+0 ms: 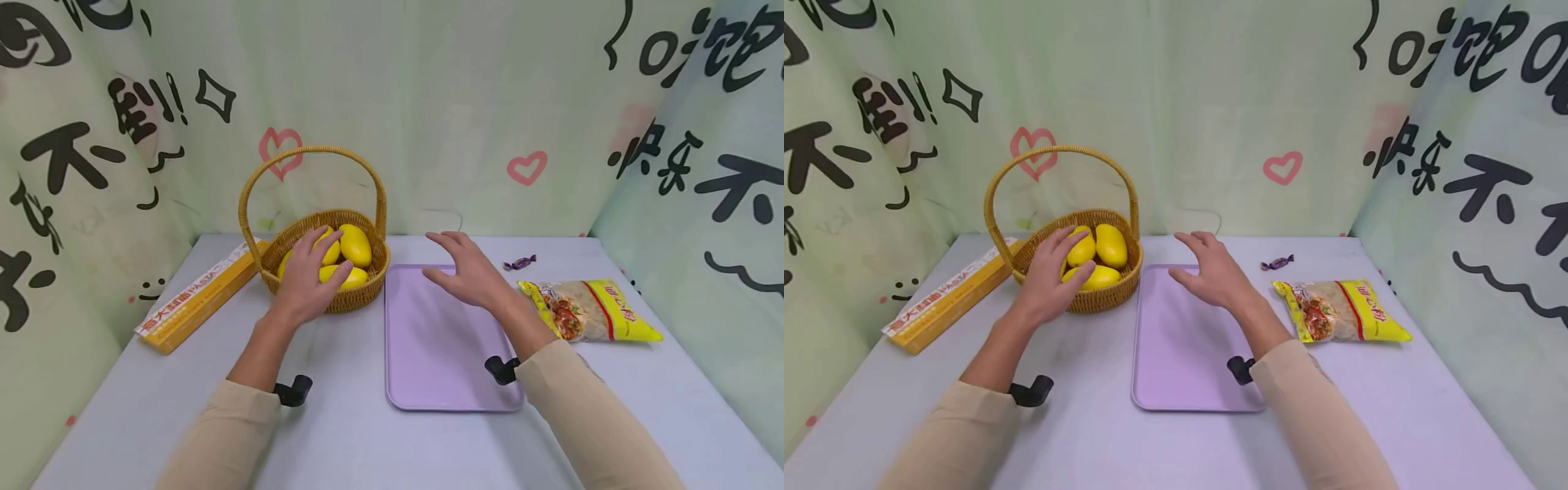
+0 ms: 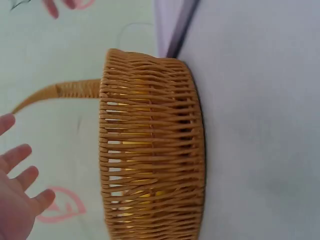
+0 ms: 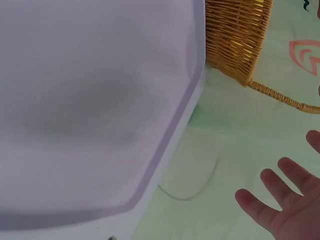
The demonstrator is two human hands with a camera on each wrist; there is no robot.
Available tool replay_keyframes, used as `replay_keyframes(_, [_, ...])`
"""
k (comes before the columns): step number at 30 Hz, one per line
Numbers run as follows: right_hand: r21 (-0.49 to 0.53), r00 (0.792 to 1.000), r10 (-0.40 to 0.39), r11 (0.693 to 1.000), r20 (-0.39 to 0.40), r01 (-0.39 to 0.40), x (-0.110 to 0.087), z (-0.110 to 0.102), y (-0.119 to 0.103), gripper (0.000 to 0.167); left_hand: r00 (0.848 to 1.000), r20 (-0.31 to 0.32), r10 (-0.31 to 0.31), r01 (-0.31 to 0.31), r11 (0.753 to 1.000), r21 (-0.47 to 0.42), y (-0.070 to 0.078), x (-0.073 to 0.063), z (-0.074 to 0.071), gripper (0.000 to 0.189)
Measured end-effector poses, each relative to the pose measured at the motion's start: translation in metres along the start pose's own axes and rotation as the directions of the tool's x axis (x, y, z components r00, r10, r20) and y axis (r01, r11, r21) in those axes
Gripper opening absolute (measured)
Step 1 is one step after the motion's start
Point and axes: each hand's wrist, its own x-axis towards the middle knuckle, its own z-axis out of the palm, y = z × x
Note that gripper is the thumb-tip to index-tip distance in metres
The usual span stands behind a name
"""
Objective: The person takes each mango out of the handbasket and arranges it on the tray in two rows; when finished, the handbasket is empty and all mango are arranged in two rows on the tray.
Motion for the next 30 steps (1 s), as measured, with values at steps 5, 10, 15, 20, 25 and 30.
replay_keyframes(5, [0.077, 1.0, -0.004, 0.997, 0.019, 0.003, 0.012, 0.002, -0.011, 0.068, 0.977, -0.202, -0.073, 0.038, 0.984, -0.172, -0.009, -0.005, -0.002, 0.051])
replay_keyframes(10, [0.114, 0.999, 0.006, 0.993, 0.053, -0.012, 0.022, 0.004, -0.025, 0.069, 0.87, -0.47, -0.149, 0.015, 0.961, -0.277, -0.024, -0.012, -0.005, 0.041])
replay_keyframes(15, [0.136, 0.997, -0.031, 0.99, 0.078, 0.02, 0.033, 0.005, -0.036, 0.068, 0.709, -0.649, -0.278, 0.049, 0.936, -0.348, -0.042, -0.018, -0.011, 0.04])
replay_keyframes(20, [0.146, 0.99, -0.081, 0.987, 0.112, 0.065, 0.045, 0.011, -0.046, 0.067, 0.626, -0.591, -0.509, 0.176, 0.83, -0.529, -0.062, -0.022, -0.015, 0.043])
replay_keyframes(25, [0.109, 0.981, -0.117, 0.989, 0.152, 0.102, 0.057, 0.016, -0.059, 0.065, 0.66, -0.339, -0.67, 0.377, 0.686, -0.622, -0.075, -0.023, -0.019, 0.051])
replay_keyframes(30, [0.068, 0.968, -0.125, 0.991, 0.216, 0.113, 0.069, 0.022, -0.075, 0.064, 0.696, -0.107, -0.71, 0.49, 0.578, -0.652, -0.086, -0.022, -0.019, 0.061])
